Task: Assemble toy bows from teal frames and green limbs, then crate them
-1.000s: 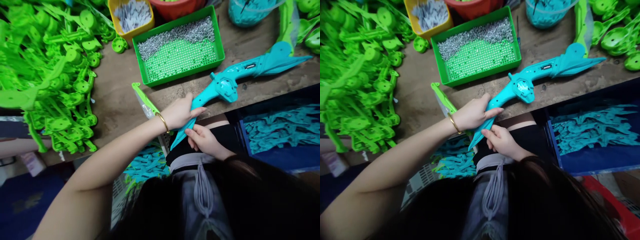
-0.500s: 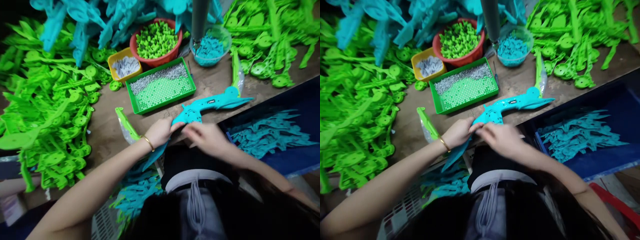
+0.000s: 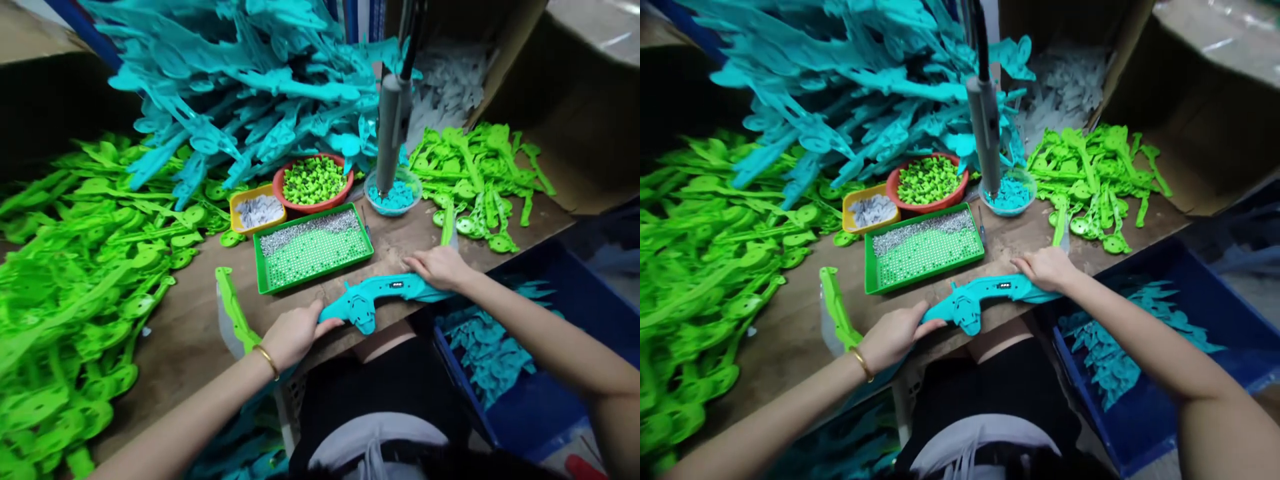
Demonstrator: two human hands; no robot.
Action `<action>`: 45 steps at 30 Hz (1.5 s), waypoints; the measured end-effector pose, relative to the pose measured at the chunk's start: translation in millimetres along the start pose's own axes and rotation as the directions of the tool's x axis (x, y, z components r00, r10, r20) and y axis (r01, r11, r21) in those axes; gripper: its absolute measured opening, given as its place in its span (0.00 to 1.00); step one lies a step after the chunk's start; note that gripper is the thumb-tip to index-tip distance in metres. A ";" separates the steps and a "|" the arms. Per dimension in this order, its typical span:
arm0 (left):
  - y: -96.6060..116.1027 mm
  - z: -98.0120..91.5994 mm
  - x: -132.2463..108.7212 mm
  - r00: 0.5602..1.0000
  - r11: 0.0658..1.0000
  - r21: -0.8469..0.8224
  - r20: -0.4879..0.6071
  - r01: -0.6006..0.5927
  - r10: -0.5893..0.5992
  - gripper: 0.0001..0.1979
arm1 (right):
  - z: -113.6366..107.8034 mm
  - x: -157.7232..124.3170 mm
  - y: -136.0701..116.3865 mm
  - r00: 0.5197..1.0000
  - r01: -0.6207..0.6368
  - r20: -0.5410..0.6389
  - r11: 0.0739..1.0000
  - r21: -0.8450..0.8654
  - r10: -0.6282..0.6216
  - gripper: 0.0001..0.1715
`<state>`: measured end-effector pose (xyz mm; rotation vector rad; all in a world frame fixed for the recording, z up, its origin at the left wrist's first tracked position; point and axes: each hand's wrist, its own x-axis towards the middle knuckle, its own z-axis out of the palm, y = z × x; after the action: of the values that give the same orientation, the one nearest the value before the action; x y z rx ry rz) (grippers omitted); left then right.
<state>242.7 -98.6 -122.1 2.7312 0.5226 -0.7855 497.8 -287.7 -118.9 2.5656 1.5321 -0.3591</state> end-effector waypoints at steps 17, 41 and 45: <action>-4.5 -11.9 0.8 0.998 0.984 -0.171 -0.017 0.048 -0.052 0.26 | -49.2 138.1 51.0 0.917 -0.012 -0.387 0.977 0.211 0.095 0.18; -4.3 2.2 3.6 0.978 0.977 -0.048 -0.012 0.206 -0.207 0.33 | -31.0 78.3 -28.6 0.694 0.560 0.115 0.633 0.534 -0.711 0.16; -3.2 3.3 2.9 0.975 0.974 -0.050 -0.019 0.221 -0.222 0.33 | -36.5 89.0 -28.2 0.619 0.602 0.227 0.640 0.478 -0.752 0.16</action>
<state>242.2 -96.0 -126.8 2.6721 0.8521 -0.7801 518.5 -190.3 -107.5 1.7423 2.3771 -1.2811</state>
